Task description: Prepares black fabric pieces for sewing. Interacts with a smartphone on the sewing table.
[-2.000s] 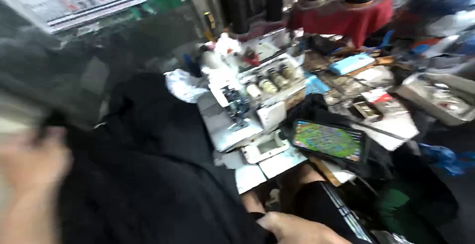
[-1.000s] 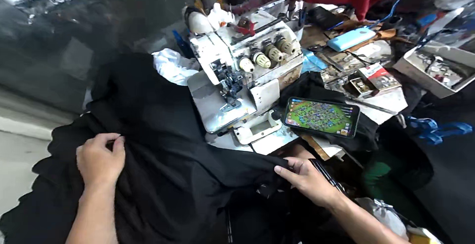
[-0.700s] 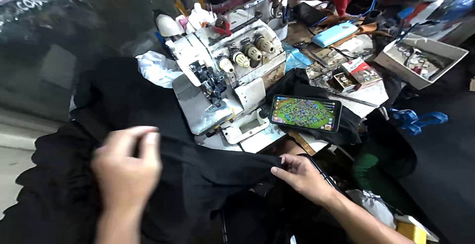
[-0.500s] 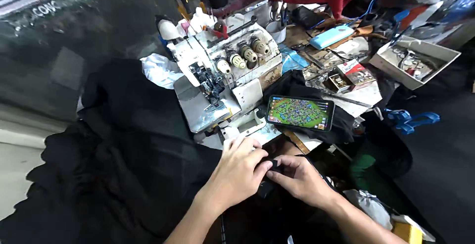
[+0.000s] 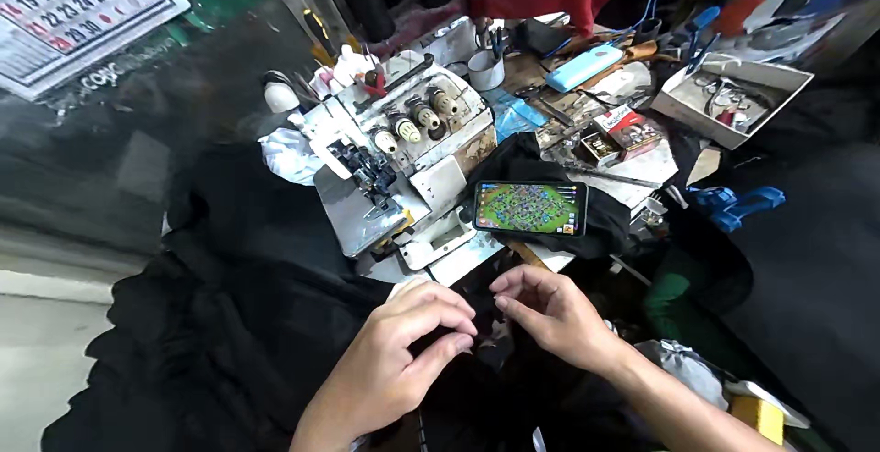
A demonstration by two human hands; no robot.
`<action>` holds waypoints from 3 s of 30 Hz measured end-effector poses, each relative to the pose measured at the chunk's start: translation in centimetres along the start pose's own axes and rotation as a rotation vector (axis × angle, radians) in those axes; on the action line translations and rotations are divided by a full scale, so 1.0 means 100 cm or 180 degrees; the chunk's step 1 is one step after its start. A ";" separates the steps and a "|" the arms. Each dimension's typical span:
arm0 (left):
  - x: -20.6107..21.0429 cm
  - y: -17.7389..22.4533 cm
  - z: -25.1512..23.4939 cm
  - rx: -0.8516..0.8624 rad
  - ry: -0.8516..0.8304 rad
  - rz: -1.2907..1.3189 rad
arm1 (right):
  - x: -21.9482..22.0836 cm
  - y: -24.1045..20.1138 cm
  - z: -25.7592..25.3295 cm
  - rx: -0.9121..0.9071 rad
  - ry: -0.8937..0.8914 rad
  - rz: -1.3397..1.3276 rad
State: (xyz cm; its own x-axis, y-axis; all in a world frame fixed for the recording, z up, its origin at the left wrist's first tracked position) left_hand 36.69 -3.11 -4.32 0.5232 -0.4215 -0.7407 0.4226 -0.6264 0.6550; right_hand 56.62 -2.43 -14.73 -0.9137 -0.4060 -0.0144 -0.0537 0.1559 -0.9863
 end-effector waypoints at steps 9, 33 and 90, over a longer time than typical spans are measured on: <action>0.031 -0.027 -0.030 -0.0274 0.0359 -0.0304 | -0.009 -0.046 -0.002 -0.0344 -0.0227 0.0935; 0.001 -0.128 0.041 -0.0930 0.1393 -0.0347 | -0.089 -0.081 -0.034 -0.0065 0.1780 0.3053; 0.012 -0.129 0.031 -0.0923 0.1535 -0.0959 | -0.110 -0.059 -0.032 0.0077 0.1146 0.1879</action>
State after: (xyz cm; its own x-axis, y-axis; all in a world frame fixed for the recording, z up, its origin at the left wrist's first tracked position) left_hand 29.57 2.48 -14.11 0.5959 0.1302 -0.7925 0.7509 -0.4401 0.4923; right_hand 65.71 3.95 -8.20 -0.8643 0.0653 -0.4987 0.4989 0.2370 -0.8336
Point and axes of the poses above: each hand's wrist, its own z-axis away from the middle knuckle, its own x-axis out of the palm, y = z × x, the point moved 6 cm from there along -z, towards the middle knuckle, and after that the axes turned 8 degrees about -y, right-handed, at the moved point
